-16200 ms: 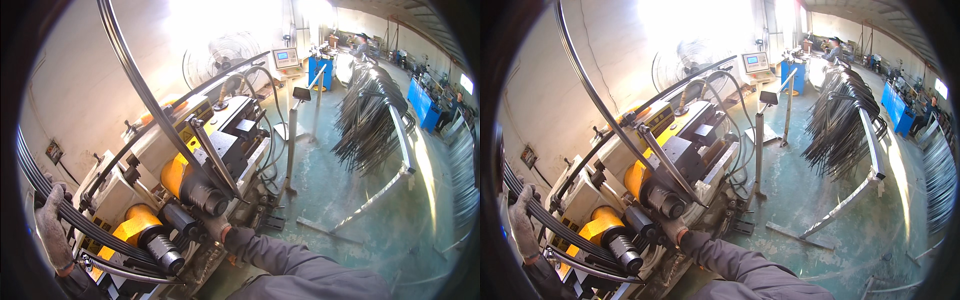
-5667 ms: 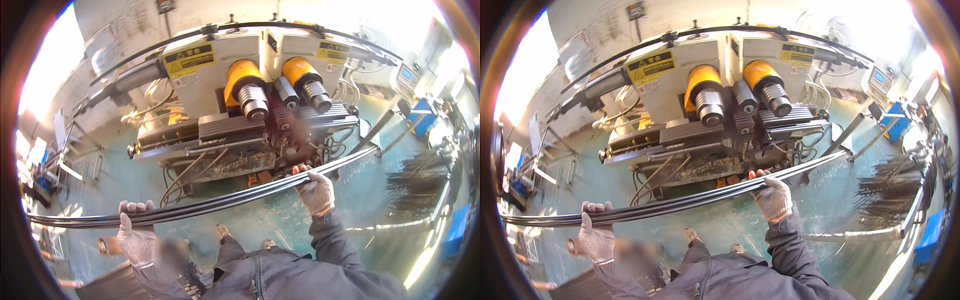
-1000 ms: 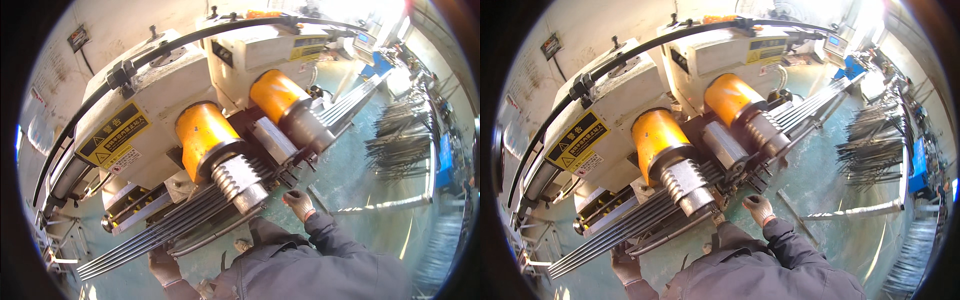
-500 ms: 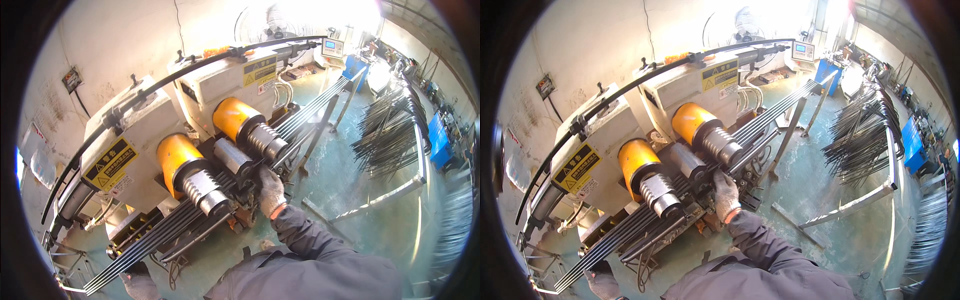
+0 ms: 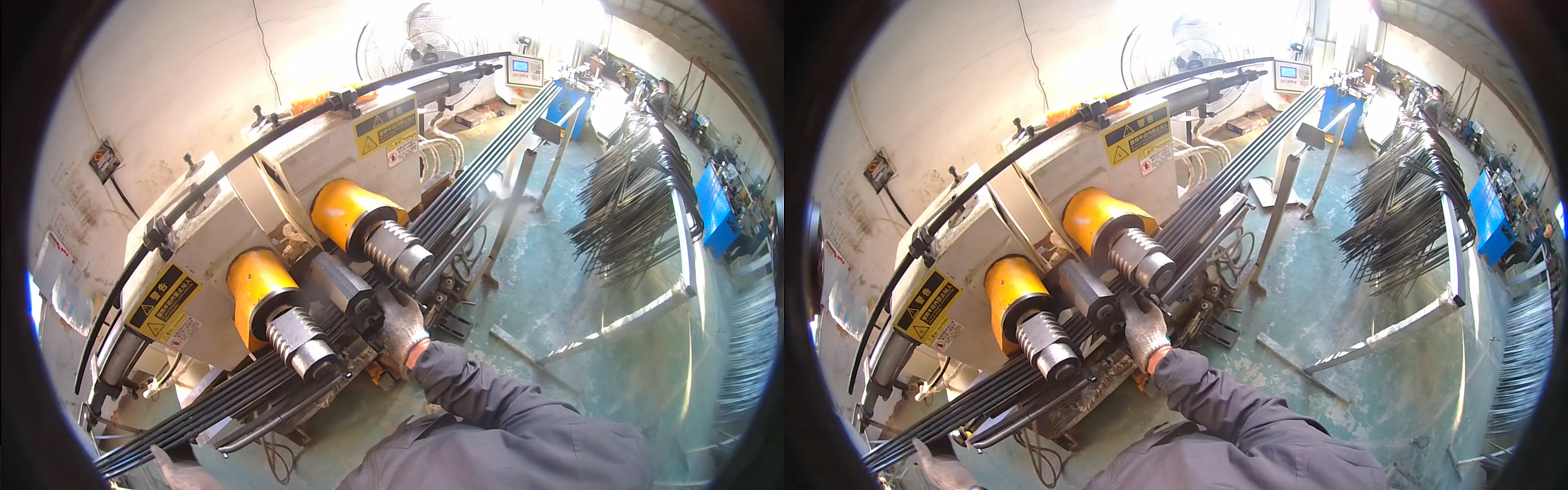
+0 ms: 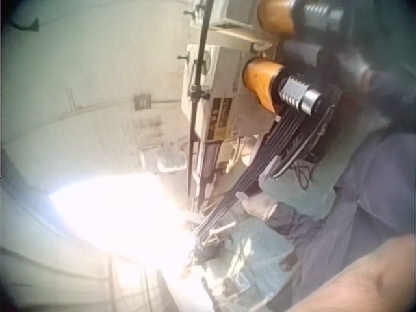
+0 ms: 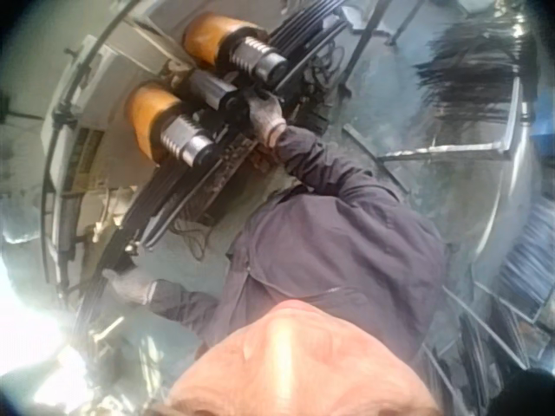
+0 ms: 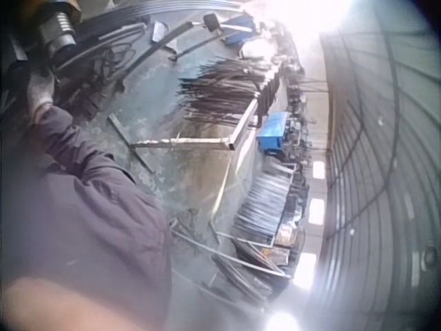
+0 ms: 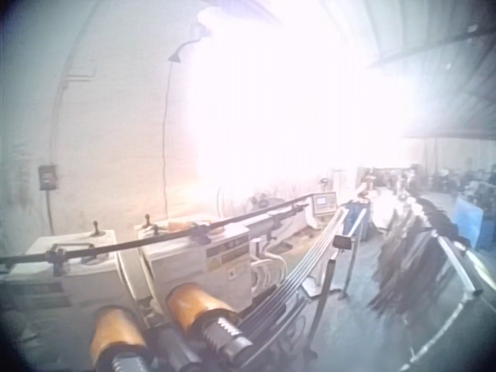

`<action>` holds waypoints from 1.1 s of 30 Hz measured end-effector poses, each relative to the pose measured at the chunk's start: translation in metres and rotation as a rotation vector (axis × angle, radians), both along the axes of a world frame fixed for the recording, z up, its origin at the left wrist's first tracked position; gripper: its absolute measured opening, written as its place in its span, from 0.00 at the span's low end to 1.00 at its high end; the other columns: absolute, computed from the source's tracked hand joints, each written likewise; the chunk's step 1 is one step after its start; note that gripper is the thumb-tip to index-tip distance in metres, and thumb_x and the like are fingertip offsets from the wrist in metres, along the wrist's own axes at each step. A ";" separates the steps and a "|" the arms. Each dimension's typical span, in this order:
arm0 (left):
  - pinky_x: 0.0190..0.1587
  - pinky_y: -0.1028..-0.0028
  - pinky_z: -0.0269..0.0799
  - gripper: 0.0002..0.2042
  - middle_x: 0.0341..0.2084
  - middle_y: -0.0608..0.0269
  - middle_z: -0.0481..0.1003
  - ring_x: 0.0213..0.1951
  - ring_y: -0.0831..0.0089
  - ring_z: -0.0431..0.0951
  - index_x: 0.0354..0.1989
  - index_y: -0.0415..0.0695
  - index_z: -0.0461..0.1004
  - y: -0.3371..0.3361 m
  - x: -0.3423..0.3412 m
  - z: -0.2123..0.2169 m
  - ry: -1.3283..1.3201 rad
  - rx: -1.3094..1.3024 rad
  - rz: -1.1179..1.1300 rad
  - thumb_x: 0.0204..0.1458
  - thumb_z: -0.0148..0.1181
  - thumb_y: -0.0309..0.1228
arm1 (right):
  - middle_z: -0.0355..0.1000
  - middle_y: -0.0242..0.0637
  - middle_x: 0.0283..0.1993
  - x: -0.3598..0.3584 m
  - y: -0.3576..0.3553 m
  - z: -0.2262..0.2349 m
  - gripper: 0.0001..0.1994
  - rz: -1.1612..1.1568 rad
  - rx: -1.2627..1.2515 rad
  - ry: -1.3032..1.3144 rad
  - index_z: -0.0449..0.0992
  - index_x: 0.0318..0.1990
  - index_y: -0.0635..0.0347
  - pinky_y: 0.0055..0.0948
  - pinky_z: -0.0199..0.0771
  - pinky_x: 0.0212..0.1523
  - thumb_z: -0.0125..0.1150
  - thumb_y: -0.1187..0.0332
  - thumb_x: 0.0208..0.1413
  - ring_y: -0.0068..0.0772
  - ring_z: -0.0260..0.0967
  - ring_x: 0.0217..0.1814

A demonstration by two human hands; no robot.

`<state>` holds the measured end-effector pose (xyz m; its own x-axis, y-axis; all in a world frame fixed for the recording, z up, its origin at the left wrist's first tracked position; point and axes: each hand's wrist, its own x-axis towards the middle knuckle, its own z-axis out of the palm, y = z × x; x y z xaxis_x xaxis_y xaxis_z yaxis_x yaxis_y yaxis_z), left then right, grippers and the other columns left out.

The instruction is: The person repeatedly feeds bundles of straight metal rods into a bending machine, then removes the bent rods and stacks them on a nearby rack. The process is repeated continuously throughout the clip.

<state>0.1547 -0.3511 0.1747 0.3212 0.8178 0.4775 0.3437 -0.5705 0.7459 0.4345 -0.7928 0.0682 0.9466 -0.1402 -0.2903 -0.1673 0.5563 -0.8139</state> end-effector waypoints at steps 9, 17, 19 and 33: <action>0.63 0.67 0.77 0.24 0.55 0.53 0.83 0.56 0.66 0.84 0.68 0.34 0.80 -0.004 0.080 0.106 -0.632 -0.449 -0.423 0.76 0.60 0.42 | 0.85 0.36 0.52 0.028 -0.006 0.016 0.16 -0.010 -0.099 -0.203 0.84 0.59 0.65 0.33 0.79 0.52 0.67 0.63 0.71 0.27 0.82 0.51; 0.57 0.66 0.82 0.23 0.49 0.54 0.86 0.51 0.66 0.87 0.71 0.35 0.74 -0.086 0.142 0.172 -0.419 -0.233 -0.477 0.73 0.61 0.34 | 0.84 0.35 0.51 0.047 -0.012 -0.006 0.14 0.060 -0.248 -0.466 0.86 0.54 0.61 0.35 0.84 0.50 0.73 0.65 0.65 0.30 0.84 0.49; 0.55 0.68 0.82 0.21 0.46 0.54 0.86 0.49 0.68 0.87 0.69 0.35 0.74 -0.102 0.153 0.183 -0.412 -0.213 -0.662 0.73 0.61 0.33 | 0.84 0.36 0.52 0.053 -0.013 -0.015 0.14 0.053 -0.327 -0.536 0.86 0.54 0.61 0.36 0.84 0.52 0.72 0.64 0.66 0.31 0.84 0.51; 0.50 0.70 0.85 0.16 0.41 0.60 0.85 0.43 0.71 0.88 0.56 0.40 0.83 -0.190 0.214 0.234 -0.063 0.109 -0.865 0.68 0.72 0.38 | 0.84 0.40 0.57 0.051 -0.021 -0.011 0.17 0.162 -0.394 -0.365 0.85 0.58 0.63 0.39 0.80 0.59 0.70 0.62 0.69 0.34 0.82 0.58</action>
<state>0.3686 -0.5414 0.4091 0.7788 0.2478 0.5762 -0.2828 -0.6813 0.6752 0.4858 -0.8136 0.0573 0.9943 -0.0162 0.1054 0.1066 0.1893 -0.9761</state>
